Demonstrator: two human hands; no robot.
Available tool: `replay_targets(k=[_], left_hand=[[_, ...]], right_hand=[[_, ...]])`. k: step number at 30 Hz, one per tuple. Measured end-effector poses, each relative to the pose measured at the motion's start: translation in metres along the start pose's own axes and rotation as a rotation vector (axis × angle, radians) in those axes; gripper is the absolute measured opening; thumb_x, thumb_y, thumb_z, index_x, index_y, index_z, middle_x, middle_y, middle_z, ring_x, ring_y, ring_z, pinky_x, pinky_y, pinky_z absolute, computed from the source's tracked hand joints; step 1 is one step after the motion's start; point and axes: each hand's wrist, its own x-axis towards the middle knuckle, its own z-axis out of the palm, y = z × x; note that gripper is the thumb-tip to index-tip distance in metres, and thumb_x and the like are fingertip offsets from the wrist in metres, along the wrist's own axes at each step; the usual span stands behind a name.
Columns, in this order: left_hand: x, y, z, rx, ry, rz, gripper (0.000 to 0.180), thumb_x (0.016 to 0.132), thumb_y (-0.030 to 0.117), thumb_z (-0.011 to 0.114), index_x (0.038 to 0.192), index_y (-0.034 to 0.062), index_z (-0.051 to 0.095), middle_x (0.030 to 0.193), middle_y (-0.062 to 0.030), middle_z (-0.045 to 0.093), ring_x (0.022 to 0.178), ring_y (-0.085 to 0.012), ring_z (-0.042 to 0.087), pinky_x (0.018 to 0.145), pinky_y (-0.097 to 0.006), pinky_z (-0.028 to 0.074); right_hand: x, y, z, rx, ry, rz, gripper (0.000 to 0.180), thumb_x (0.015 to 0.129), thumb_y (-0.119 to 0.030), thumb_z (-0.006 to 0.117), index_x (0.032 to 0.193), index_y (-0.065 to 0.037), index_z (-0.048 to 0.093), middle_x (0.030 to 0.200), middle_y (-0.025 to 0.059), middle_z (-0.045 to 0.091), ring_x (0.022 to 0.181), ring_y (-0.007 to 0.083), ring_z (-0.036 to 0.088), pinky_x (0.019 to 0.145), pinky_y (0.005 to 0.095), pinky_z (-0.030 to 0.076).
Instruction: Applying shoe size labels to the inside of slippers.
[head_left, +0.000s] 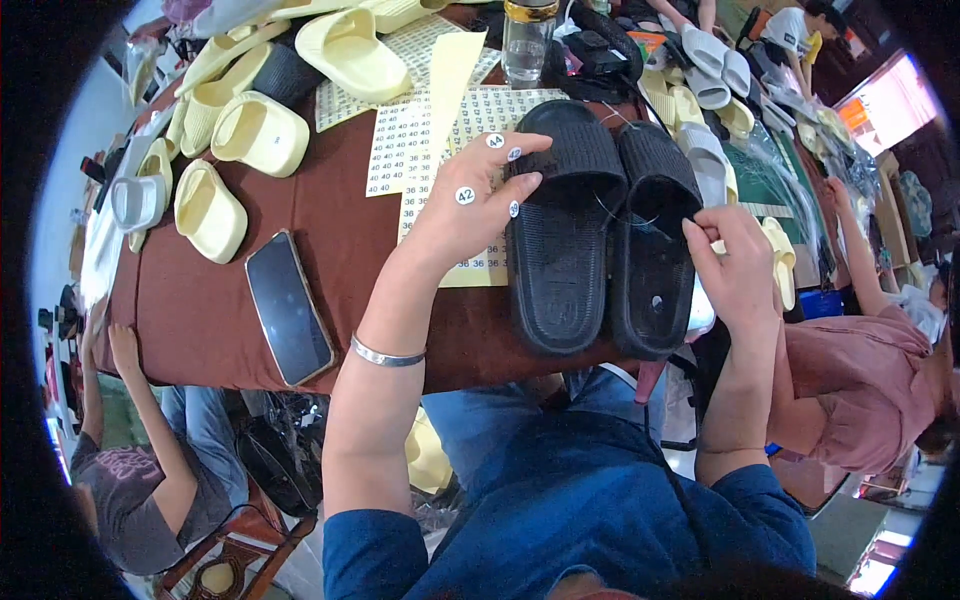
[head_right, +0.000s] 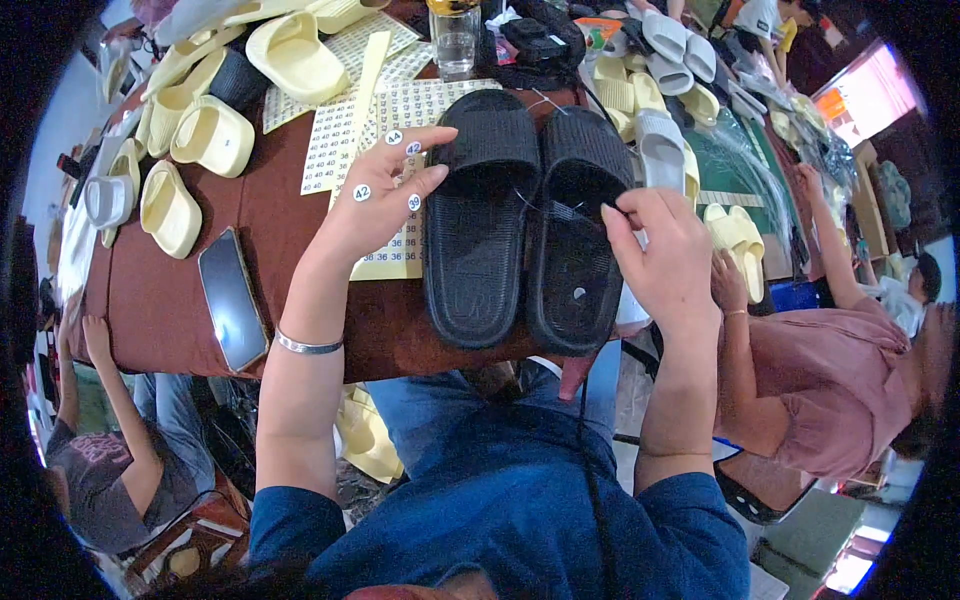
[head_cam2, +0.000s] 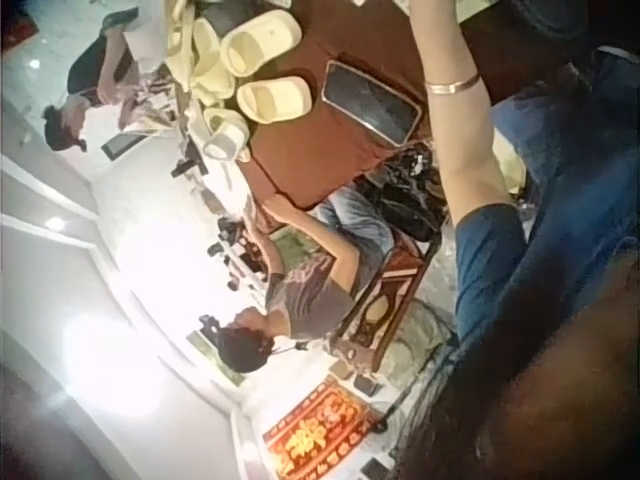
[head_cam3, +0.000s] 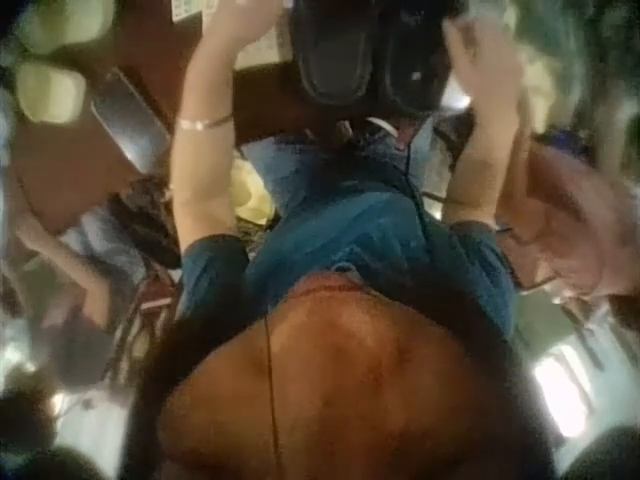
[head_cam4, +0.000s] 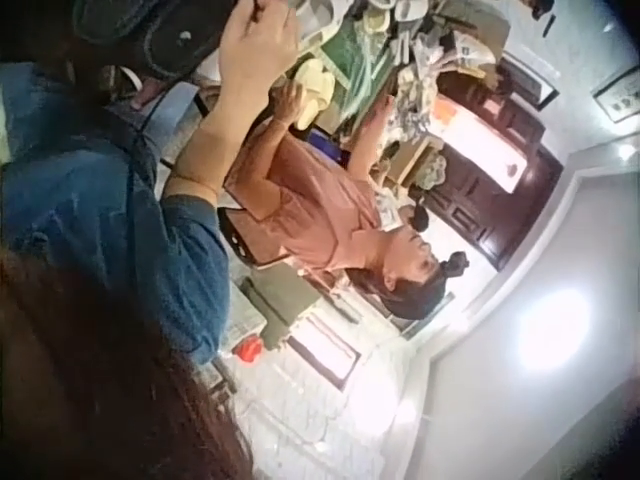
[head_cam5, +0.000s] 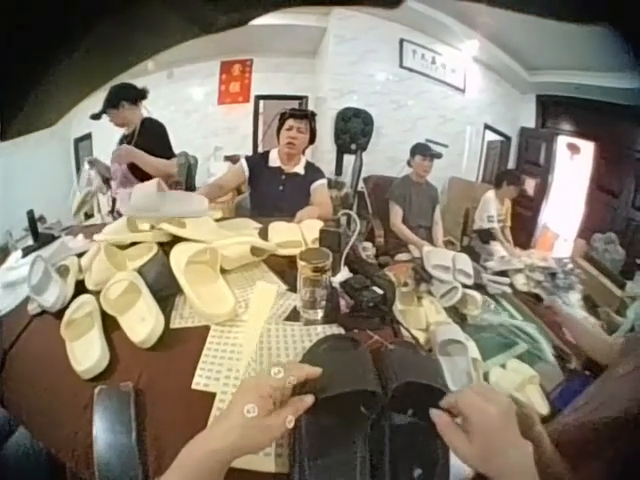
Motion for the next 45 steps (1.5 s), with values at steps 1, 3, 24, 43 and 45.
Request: replay_targets(k=[1, 3, 24, 43, 45], left_hand=[[0.000, 0.002, 0.002, -0.051, -0.003, 0.029, 0.034, 0.093, 0.011, 0.067, 0.127, 0.0133, 0.067, 0.118, -0.0139, 0.065, 0.103, -0.0304, 0.065, 0.090, -0.038, 0.051], [0.000, -0.004, 0.001, 0.019, 0.008, 0.139, 0.035, 0.093, 0.007, 0.066, 0.127, 0.0132, 0.067, 0.122, -0.0137, 0.063, 0.107, -0.0302, 0.064, 0.092, -0.038, 0.051], [-0.005, -0.008, 0.009, 0.354, 0.030, 0.402, 0.038, 0.080, -0.005, 0.065, 0.117, 0.0039, 0.066, 0.126, -0.0175, 0.061, 0.114, -0.0397, 0.058, 0.098, -0.045, 0.049], [-0.001, -0.006, 0.012, 0.307, 0.015, 0.340, 0.037, 0.091, 0.005, 0.063, 0.128, 0.0105, 0.065, 0.129, -0.0148, 0.062, 0.119, -0.0333, 0.060, 0.101, -0.039, 0.047], [-0.001, -0.006, 0.011, 0.305, 0.011, 0.329, 0.037, 0.091, 0.005, 0.064, 0.128, 0.0102, 0.065, 0.129, -0.0149, 0.062, 0.119, -0.0332, 0.060, 0.101, -0.038, 0.047]], right_hand=[[0.006, -0.003, 0.002, 0.026, 0.028, -0.081, 0.012, 0.085, -0.010, 0.074, 0.088, -0.004, 0.064, 0.081, 0.0106, 0.064, 0.074, 0.0290, 0.064, 0.067, 0.0396, 0.051], [0.022, -0.017, 0.004, 0.052, 0.049, -0.221, 0.011, 0.083, -0.007, 0.073, 0.090, -0.003, 0.067, 0.082, 0.0113, 0.064, 0.077, 0.0322, 0.063, 0.068, 0.0402, 0.051], [0.092, -0.074, 0.048, 0.126, -0.020, -0.671, 0.007, 0.083, -0.012, 0.066, 0.084, -0.005, 0.065, 0.095, 0.0094, 0.063, 0.098, 0.0292, 0.060, 0.087, 0.0419, 0.049], [-0.049, -0.009, -0.026, 0.090, -0.257, -0.234, 0.005, 0.085, -0.005, 0.067, 0.089, -0.003, 0.065, 0.137, 0.0172, 0.056, 0.133, 0.0404, 0.046, 0.108, 0.0482, 0.039], [-0.050, -0.012, -0.023, 0.100, -0.253, -0.235, 0.005, 0.085, -0.005, 0.067, 0.089, -0.003, 0.065, 0.137, 0.0173, 0.056, 0.134, 0.0404, 0.045, 0.108, 0.0485, 0.039]])
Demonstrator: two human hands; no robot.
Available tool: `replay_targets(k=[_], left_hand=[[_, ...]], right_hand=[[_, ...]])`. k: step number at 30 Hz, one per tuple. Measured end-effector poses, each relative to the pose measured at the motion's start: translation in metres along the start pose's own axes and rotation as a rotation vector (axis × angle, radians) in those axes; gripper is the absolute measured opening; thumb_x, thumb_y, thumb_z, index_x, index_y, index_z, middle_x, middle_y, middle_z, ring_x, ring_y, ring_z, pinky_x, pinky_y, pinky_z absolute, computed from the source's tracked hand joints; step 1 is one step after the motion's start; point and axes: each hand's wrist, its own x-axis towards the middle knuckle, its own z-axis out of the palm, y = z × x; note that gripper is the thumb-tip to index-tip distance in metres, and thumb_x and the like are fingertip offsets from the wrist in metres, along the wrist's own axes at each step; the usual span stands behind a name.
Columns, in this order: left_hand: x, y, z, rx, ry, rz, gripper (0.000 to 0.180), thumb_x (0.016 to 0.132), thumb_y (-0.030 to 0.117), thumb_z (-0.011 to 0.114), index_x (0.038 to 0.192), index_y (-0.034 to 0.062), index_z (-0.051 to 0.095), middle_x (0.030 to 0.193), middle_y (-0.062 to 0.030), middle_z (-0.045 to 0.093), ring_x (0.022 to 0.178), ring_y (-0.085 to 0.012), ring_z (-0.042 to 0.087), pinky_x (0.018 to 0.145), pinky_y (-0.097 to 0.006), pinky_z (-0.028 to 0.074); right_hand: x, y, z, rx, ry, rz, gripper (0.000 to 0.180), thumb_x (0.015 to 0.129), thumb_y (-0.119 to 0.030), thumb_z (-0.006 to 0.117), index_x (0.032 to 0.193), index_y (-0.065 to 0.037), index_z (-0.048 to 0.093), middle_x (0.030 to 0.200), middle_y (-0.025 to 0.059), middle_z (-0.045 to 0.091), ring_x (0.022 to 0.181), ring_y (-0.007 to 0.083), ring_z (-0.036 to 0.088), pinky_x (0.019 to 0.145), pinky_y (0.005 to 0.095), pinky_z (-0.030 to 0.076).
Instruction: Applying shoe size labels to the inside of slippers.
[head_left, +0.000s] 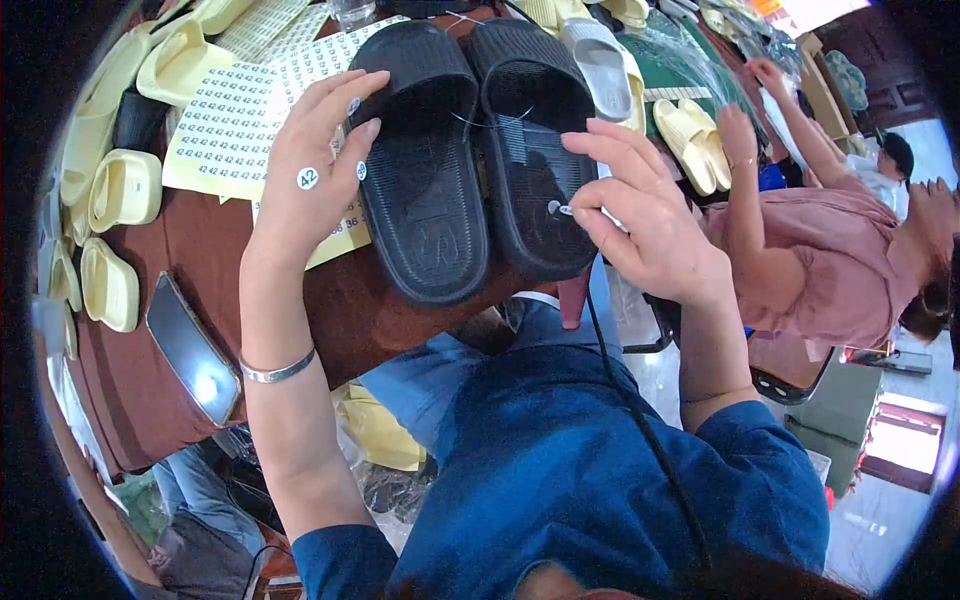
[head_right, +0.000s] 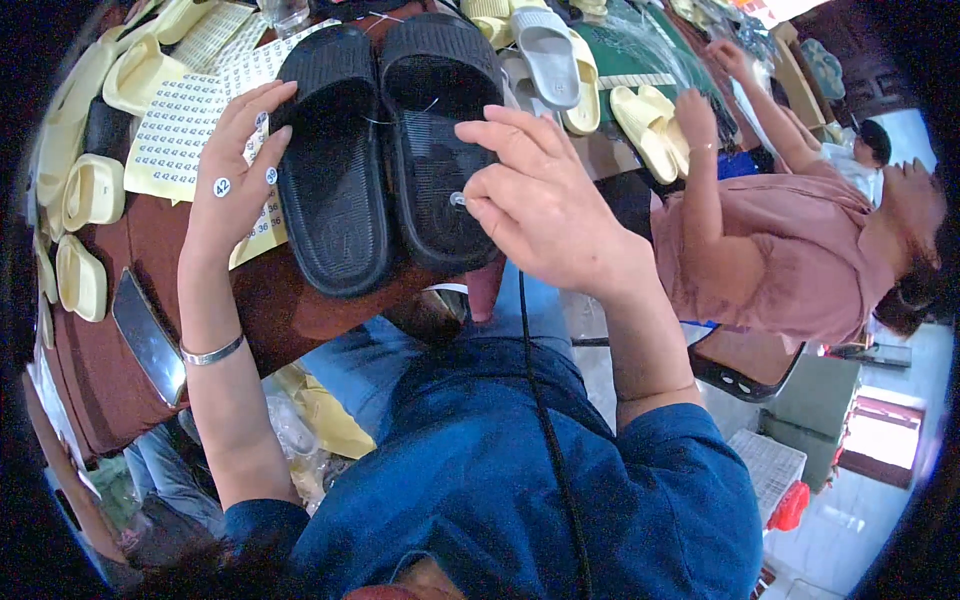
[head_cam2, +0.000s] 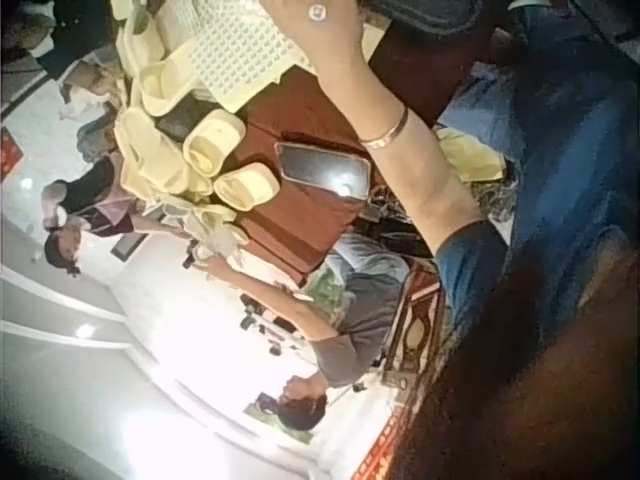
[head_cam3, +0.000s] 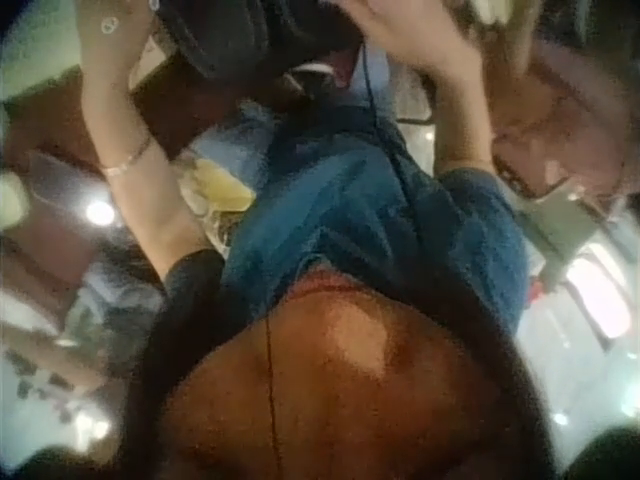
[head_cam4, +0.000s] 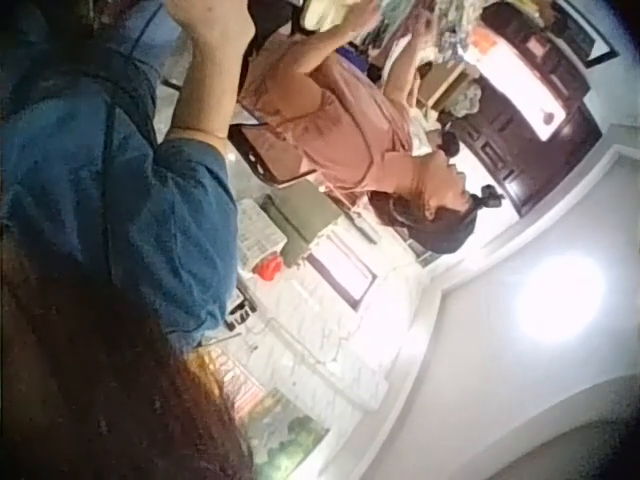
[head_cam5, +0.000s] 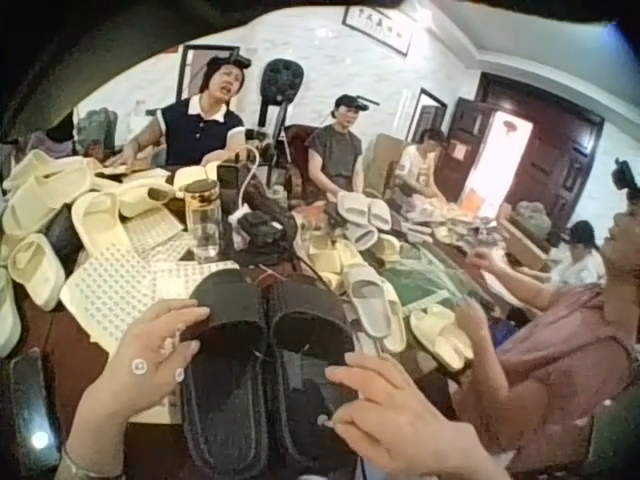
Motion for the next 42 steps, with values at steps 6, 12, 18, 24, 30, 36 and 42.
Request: replay_targets(k=[6, 12, 18, 24, 30, 36, 42], left_hand=[[0.000, 0.001, 0.000, 0.025, 0.001, -0.003, 0.036, 0.091, 0.005, 0.064, 0.128, 0.0091, 0.065, 0.128, -0.0149, 0.062, 0.118, -0.0331, 0.061, 0.100, -0.039, 0.048], [0.001, 0.001, 0.000, 0.018, 0.000, 0.007, 0.037, 0.091, 0.005, 0.065, 0.127, 0.0088, 0.065, 0.128, -0.0151, 0.063, 0.118, -0.0337, 0.061, 0.099, -0.038, 0.048], [0.000, 0.000, -0.001, 0.047, 0.007, 0.018, 0.037, 0.090, 0.005, 0.065, 0.127, 0.0088, 0.065, 0.128, -0.0152, 0.063, 0.118, -0.0338, 0.061, 0.100, -0.038, 0.047], [0.000, 0.000, 0.000, 0.037, 0.004, 0.016, 0.038, 0.089, 0.004, 0.066, 0.127, 0.0089, 0.065, 0.128, -0.0158, 0.063, 0.119, -0.0342, 0.060, 0.101, -0.039, 0.047], [-0.001, 0.000, -0.001, 0.035, 0.006, 0.005, 0.039, 0.088, 0.003, 0.067, 0.127, 0.0093, 0.065, 0.128, -0.0157, 0.063, 0.119, -0.0340, 0.060, 0.101, -0.039, 0.047], [-0.004, -0.002, -0.001, 0.043, 0.005, 0.006, 0.039, 0.089, 0.005, 0.067, 0.128, 0.0097, 0.064, 0.129, -0.0152, 0.062, 0.119, -0.0341, 0.060, 0.101, -0.039, 0.048], [-0.002, -0.001, -0.001, 0.031, 0.004, -0.003, 0.039, 0.089, 0.005, 0.066, 0.128, 0.0097, 0.064, 0.130, -0.0151, 0.062, 0.119, -0.0343, 0.060, 0.102, -0.039, 0.048]], right_hand=[[0.000, 0.001, 0.012, 0.012, 0.006, 0.035, 0.007, 0.085, -0.011, 0.069, 0.089, -0.005, 0.068, 0.135, 0.0137, 0.056, 0.135, 0.0369, 0.045, 0.110, 0.0512, 0.037], [-0.002, 0.005, 0.016, 0.015, -0.022, 0.063, 0.007, 0.087, -0.013, 0.068, 0.090, -0.007, 0.068, 0.137, 0.0123, 0.056, 0.136, 0.0360, 0.044, 0.112, 0.0544, 0.033], [-0.002, 0.004, 0.018, -0.053, -0.041, 0.085, 0.009, 0.089, -0.017, 0.066, 0.091, -0.008, 0.067, 0.138, 0.0110, 0.054, 0.138, 0.0351, 0.042, 0.112, 0.0581, 0.032], [0.001, -0.002, 0.014, -0.155, -0.064, 0.097, 0.009, 0.088, -0.018, 0.066, 0.092, -0.009, 0.067, 0.136, 0.0109, 0.055, 0.137, 0.0348, 0.042, 0.112, 0.0603, 0.032], [0.003, -0.006, 0.012, -0.202, -0.089, 0.090, 0.010, 0.086, -0.015, 0.069, 0.094, -0.009, 0.067, 0.136, 0.0115, 0.056, 0.136, 0.0359, 0.045, 0.112, 0.0588, 0.033], [0.005, -0.010, 0.011, -0.228, -0.104, 0.117, 0.014, 0.086, -0.015, 0.070, 0.099, -0.010, 0.067, 0.138, 0.0113, 0.054, 0.137, 0.0361, 0.044, 0.112, 0.0586, 0.033], [0.005, -0.011, 0.004, -0.194, -0.101, 0.071, 0.022, 0.078, -0.004, 0.066, 0.099, -0.009, 0.068, 0.138, 0.0128, 0.053, 0.137, 0.0369, 0.043, 0.113, 0.0566, 0.032]])
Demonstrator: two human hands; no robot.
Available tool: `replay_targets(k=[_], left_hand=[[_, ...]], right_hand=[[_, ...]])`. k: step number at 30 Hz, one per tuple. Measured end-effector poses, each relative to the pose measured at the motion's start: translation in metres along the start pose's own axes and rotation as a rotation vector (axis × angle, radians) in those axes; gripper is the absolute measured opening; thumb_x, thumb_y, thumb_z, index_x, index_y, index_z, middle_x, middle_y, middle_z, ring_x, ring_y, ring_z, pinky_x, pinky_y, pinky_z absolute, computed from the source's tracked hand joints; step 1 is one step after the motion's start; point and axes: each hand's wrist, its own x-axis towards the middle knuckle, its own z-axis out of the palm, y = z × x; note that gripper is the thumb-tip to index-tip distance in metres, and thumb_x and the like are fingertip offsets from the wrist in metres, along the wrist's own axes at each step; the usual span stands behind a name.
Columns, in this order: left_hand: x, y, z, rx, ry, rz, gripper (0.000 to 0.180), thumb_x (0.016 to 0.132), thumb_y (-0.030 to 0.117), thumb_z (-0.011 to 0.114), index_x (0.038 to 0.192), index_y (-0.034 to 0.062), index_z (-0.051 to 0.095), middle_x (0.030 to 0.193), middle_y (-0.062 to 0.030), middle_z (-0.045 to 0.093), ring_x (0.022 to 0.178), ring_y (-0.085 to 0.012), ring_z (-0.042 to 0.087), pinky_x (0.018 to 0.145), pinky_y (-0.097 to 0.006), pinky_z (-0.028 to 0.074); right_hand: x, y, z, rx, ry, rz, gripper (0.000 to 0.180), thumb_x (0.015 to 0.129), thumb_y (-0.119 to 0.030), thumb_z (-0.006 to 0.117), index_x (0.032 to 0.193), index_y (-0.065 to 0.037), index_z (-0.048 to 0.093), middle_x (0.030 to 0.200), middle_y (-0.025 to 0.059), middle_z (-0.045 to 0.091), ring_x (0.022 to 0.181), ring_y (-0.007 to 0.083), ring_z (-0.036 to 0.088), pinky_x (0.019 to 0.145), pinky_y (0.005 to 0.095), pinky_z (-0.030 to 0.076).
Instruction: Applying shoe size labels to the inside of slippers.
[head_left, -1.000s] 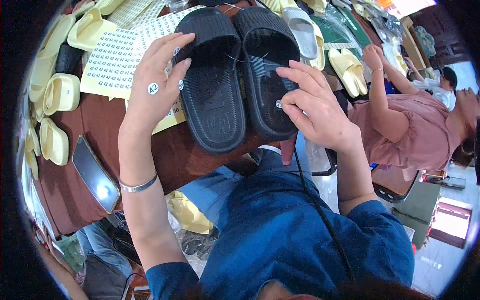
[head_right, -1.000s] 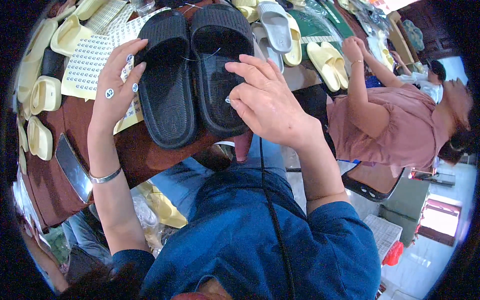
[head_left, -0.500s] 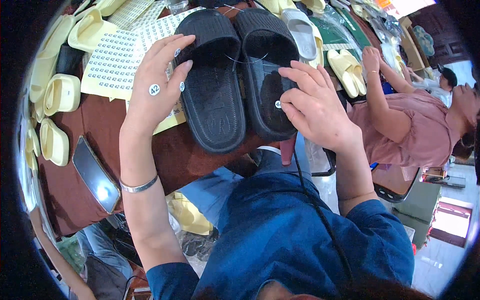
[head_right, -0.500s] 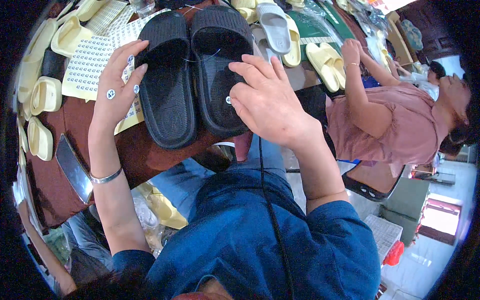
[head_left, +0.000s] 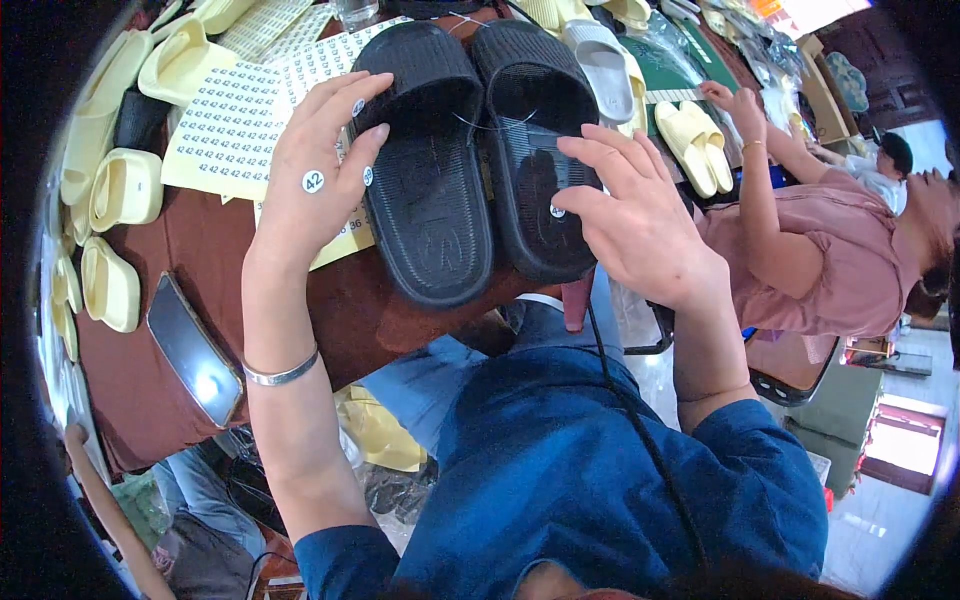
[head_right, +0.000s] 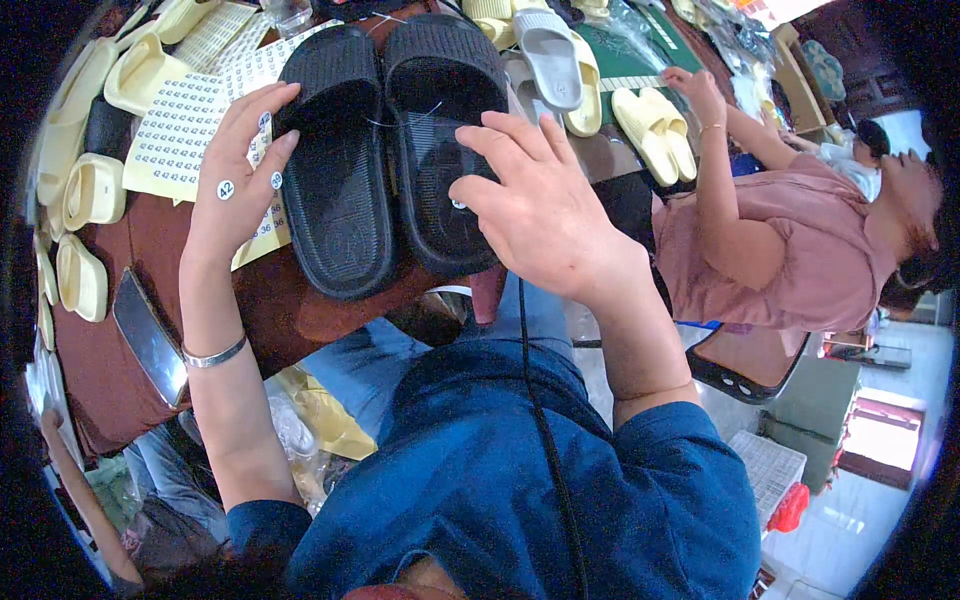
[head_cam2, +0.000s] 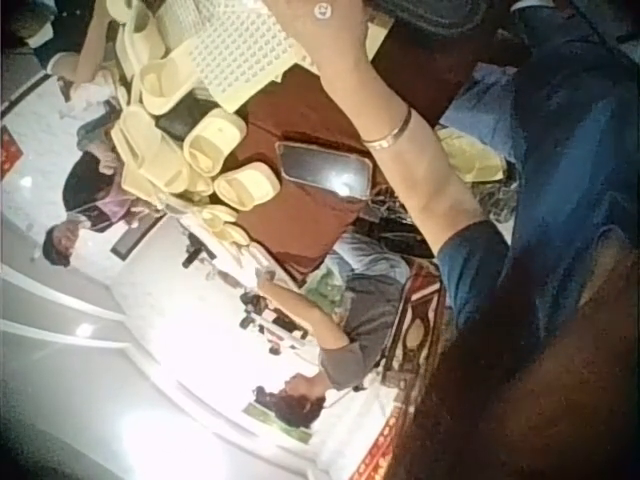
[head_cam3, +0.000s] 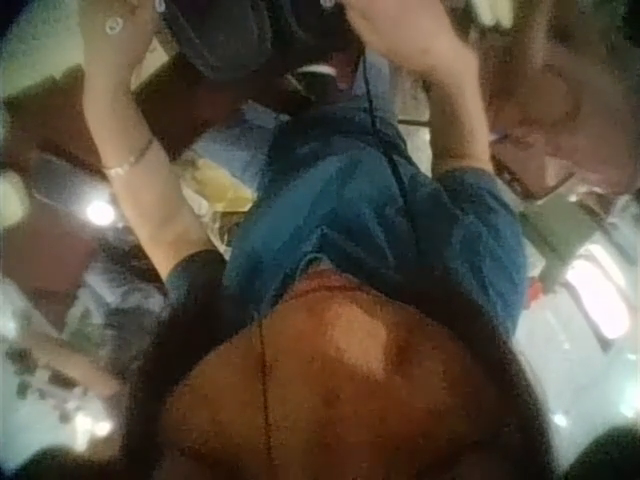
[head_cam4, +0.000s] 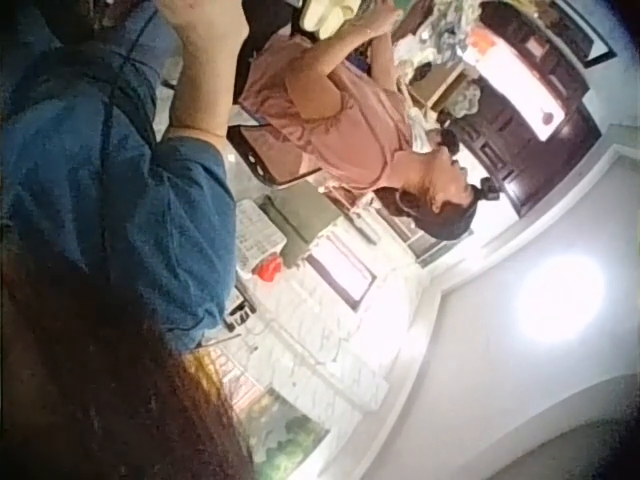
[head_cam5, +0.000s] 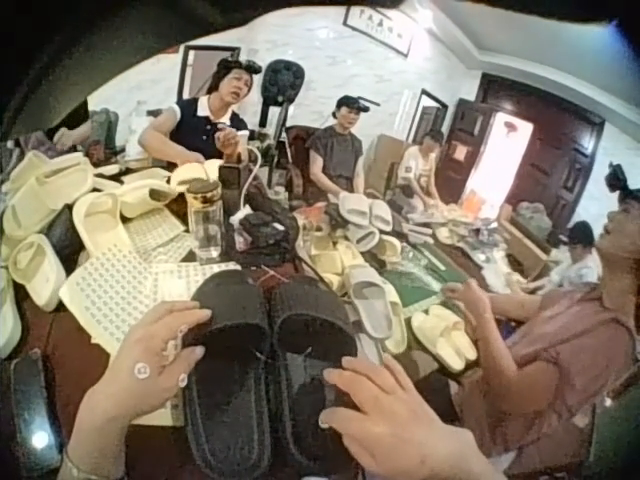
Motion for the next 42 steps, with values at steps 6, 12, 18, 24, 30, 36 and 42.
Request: replay_targets(k=[6, 12, 18, 24, 30, 36, 42], left_hand=[[0.001, 0.000, -0.002, 0.005, -0.011, 0.012, 0.039, 0.089, 0.004, 0.067, 0.128, 0.0087, 0.064, 0.129, -0.0164, 0.062, 0.119, -0.0345, 0.060, 0.102, -0.040, 0.047], [0.004, 0.007, -0.004, 0.042, 0.037, 0.043, 0.038, 0.088, 0.004, 0.068, 0.126, 0.0081, 0.065, 0.123, -0.0158, 0.065, 0.114, -0.0326, 0.063, 0.099, -0.037, 0.049], [0.001, 0.029, 0.011, -0.349, 0.168, -0.173, 0.022, 0.095, 0.006, 0.066, 0.116, 0.0015, 0.068, 0.086, -0.0054, 0.069, 0.078, -0.0105, 0.065, 0.073, -0.026, 0.053], [0.007, 0.055, 0.030, -0.030, -0.289, -0.035, 0.059, 0.088, 0.028, 0.076, 0.141, 0.0116, 0.056, 0.118, -0.0245, 0.060, 0.109, -0.0397, 0.060, 0.094, -0.042, 0.048], [0.017, 0.055, 0.060, 0.177, -0.185, -0.110, 0.063, 0.089, 0.042, 0.070, 0.140, 0.0093, 0.053, 0.109, -0.0231, 0.059, 0.103, -0.0419, 0.060, 0.090, -0.047, 0.047], [0.021, 0.060, 0.008, -0.138, 0.285, -0.067, 0.054, 0.086, 0.022, 0.073, 0.130, -0.0066, 0.055, 0.106, -0.0272, 0.061, 0.101, -0.0455, 0.061, 0.090, -0.043, 0.051], [-0.008, 0.045, -0.103, -0.227, 0.617, -0.307, 0.059, 0.094, 0.024, 0.070, 0.139, -0.0072, 0.051, 0.132, -0.0198, 0.063, 0.123, -0.0252, 0.058, 0.105, -0.035, 0.045]], right_hand=[[0.002, 0.004, 0.003, -0.015, -0.019, -0.047, 0.019, 0.078, -0.011, 0.067, 0.097, -0.010, 0.068, 0.134, 0.0136, 0.054, 0.136, 0.0360, 0.044, 0.112, 0.0613, 0.033], [0.001, 0.010, -0.004, 0.018, 0.035, -0.014, 0.025, 0.076, -0.001, 0.064, 0.100, -0.008, 0.066, 0.135, 0.0142, 0.055, 0.135, 0.0371, 0.046, 0.111, 0.0547, 0.035], [-0.009, 0.038, 0.003, -0.049, 0.173, 0.137, 0.024, 0.088, -0.014, 0.064, 0.111, -0.005, 0.063, 0.118, 0.0153, 0.063, 0.119, 0.0363, 0.056, 0.106, 0.0547, 0.039], [-0.007, 0.037, 0.016, 0.006, 0.136, 0.224, 0.033, 0.094, -0.021, 0.061, 0.123, -0.006, 0.058, 0.120, 0.0182, 0.063, 0.121, 0.0357, 0.057, 0.108, 0.0575, 0.037], [-0.006, 0.036, 0.024, 0.072, 0.206, 0.142, 0.036, 0.091, -0.015, 0.064, 0.125, -0.005, 0.058, 0.120, 0.0190, 0.064, 0.119, 0.0380, 0.057, 0.108, 0.0575, 0.037], [-0.007, 0.048, 0.022, 0.114, 0.329, 0.141, 0.035, 0.088, -0.007, 0.063, 0.122, 0.000, 0.059, 0.118, 0.0229, 0.062, 0.113, 0.0417, 0.057, 0.102, 0.0484, 0.042], [-0.007, 0.048, 0.030, 0.118, 0.281, 0.072, 0.031, 0.088, -0.008, 0.066, 0.117, 0.000, 0.060, 0.117, 0.0204, 0.063, 0.114, 0.0398, 0.058, 0.106, 0.0540, 0.037]])
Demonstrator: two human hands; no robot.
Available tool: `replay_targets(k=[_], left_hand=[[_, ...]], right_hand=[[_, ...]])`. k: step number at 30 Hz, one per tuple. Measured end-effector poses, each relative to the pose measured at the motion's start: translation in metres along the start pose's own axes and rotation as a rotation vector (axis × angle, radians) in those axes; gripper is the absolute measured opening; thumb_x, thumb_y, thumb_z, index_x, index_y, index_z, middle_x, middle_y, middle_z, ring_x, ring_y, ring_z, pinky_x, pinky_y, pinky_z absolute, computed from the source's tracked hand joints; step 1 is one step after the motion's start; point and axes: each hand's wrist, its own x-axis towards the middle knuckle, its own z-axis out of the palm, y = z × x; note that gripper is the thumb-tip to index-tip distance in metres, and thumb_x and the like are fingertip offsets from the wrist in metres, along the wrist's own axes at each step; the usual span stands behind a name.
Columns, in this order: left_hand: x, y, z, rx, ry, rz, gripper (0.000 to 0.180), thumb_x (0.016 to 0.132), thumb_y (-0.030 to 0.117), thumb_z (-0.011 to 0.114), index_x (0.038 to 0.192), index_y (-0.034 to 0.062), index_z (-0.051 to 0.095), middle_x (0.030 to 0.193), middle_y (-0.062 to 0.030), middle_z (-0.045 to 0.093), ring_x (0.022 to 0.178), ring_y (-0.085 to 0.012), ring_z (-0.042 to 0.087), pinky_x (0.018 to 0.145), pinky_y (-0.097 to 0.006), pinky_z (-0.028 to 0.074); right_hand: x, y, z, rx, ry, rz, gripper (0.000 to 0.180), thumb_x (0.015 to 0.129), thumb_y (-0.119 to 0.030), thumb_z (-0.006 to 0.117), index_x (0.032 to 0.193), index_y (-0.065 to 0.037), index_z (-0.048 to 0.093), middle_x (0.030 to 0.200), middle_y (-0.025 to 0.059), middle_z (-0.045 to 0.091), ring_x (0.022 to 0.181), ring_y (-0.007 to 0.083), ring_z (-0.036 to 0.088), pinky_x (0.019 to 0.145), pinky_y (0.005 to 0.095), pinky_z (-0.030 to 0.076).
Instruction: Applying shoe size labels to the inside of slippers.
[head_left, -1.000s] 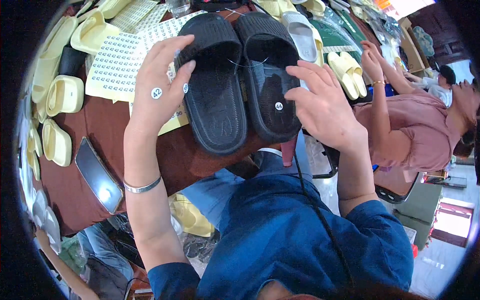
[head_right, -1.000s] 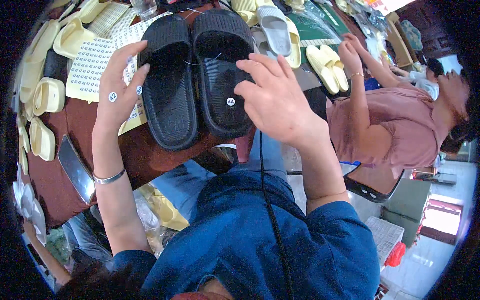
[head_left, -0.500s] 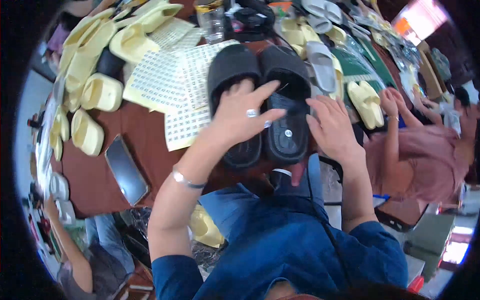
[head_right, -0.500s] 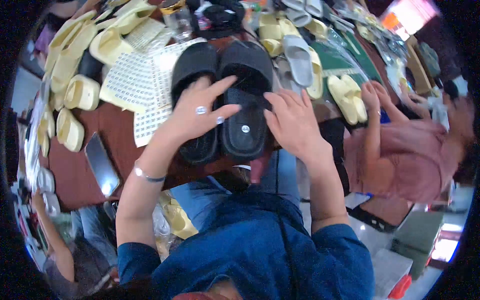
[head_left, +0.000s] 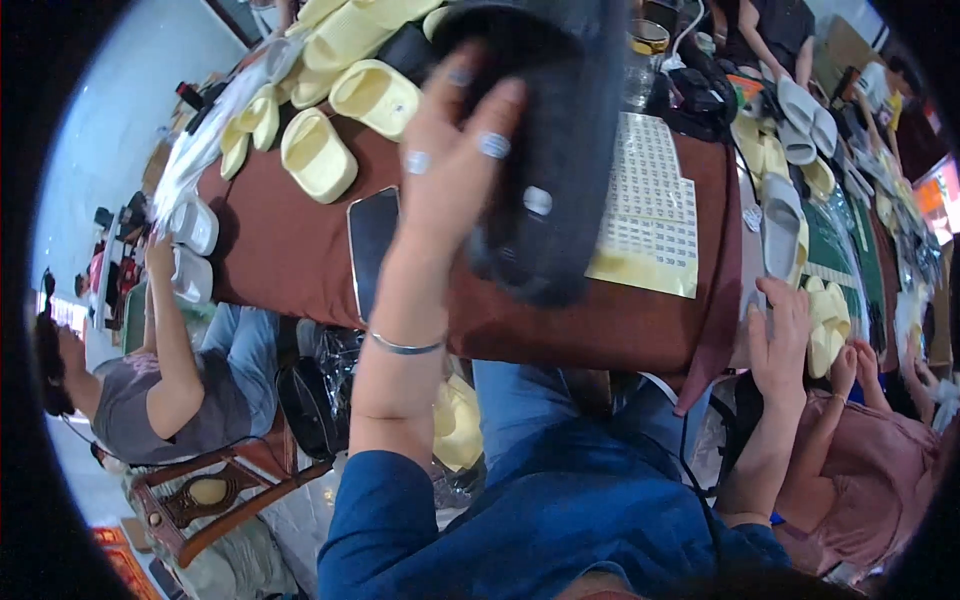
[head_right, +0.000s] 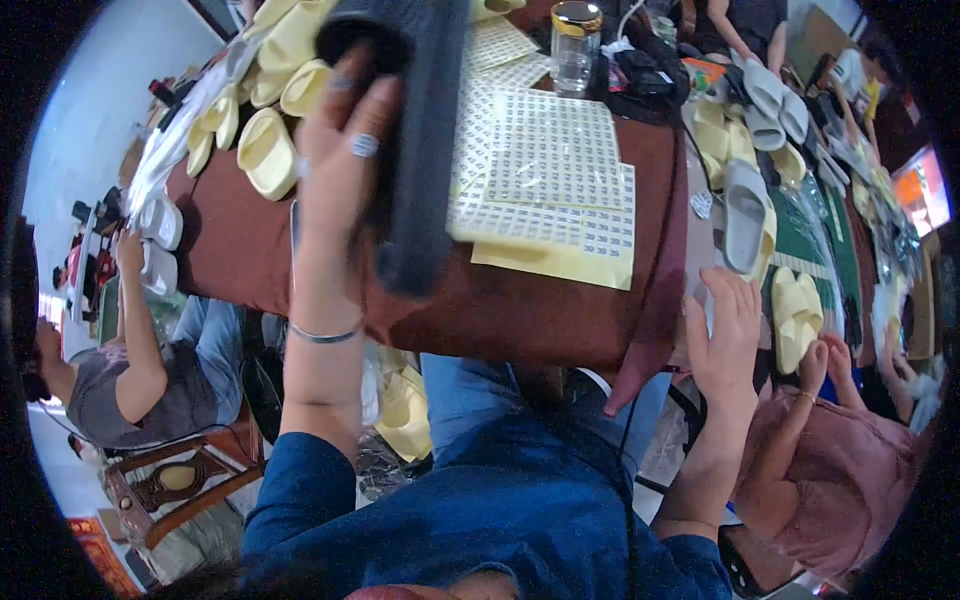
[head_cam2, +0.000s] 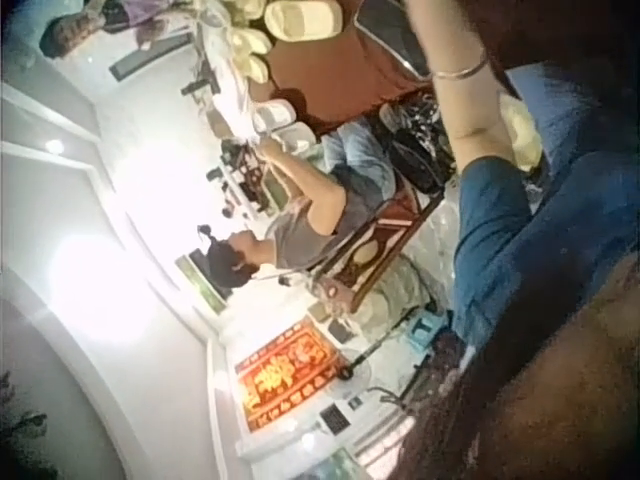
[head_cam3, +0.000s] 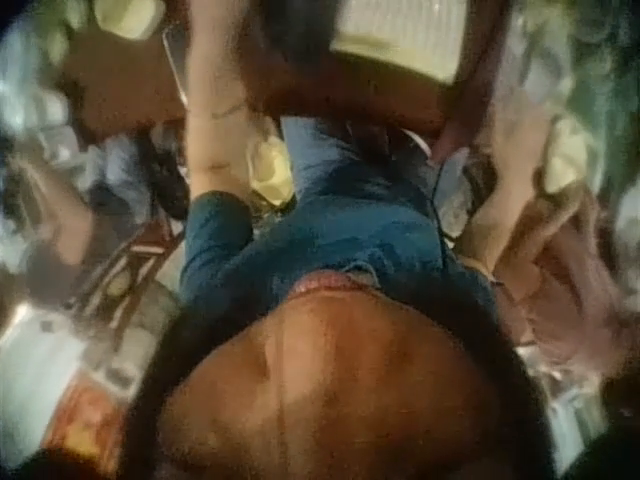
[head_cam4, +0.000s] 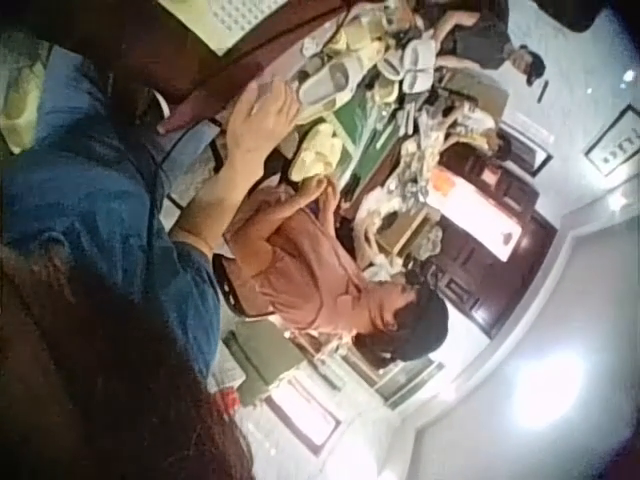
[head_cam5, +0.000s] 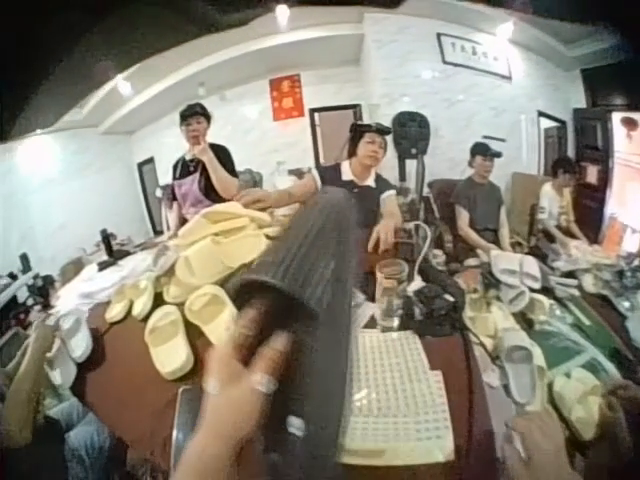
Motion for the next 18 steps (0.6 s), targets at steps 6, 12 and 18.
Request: replay_targets(k=[6, 12, 18], left_hand=[[0.100, -0.071, -0.165, 0.511, 0.274, -0.043, 0.069, 0.089, 0.032, 0.074, 0.141, -0.0073, 0.050, 0.135, -0.0188, 0.060, 0.122, -0.0266, 0.056, 0.106, -0.036, 0.041], [0.158, -0.119, -0.373, 0.873, 0.048, -0.316, 0.062, 0.094, 0.032, 0.071, 0.142, -0.0027, 0.052, 0.133, -0.0158, 0.062, 0.115, -0.0225, 0.060, 0.100, -0.033, 0.046], [0.065, -0.068, -0.096, 0.573, -0.410, 0.093, 0.047, 0.096, 0.011, 0.066, 0.139, -0.0010, 0.054, 0.130, -0.0152, 0.061, 0.118, -0.0180, 0.057, 0.099, -0.032, 0.046]], right_hand=[[0.000, 0.005, -0.002, -0.062, -0.044, 0.039, 0.031, 0.087, -0.015, 0.070, 0.115, -0.003, 0.062, 0.111, 0.0164, 0.066, 0.109, 0.0368, 0.060, 0.105, 0.0551, 0.038], [0.003, 0.004, 0.006, 0.026, -0.086, 0.073, 0.030, 0.090, -0.023, 0.067, 0.114, -0.006, 0.062, 0.110, 0.0125, 0.065, 0.110, 0.0336, 0.060, 0.107, 0.0549, 0.038], [0.000, 0.012, 0.003, -0.078, -0.011, -0.024, 0.020, 0.087, -0.022, 0.070, 0.101, -0.009, 0.067, 0.105, 0.0078, 0.065, 0.102, 0.0284, 0.061, 0.093, 0.0436, 0.043]])
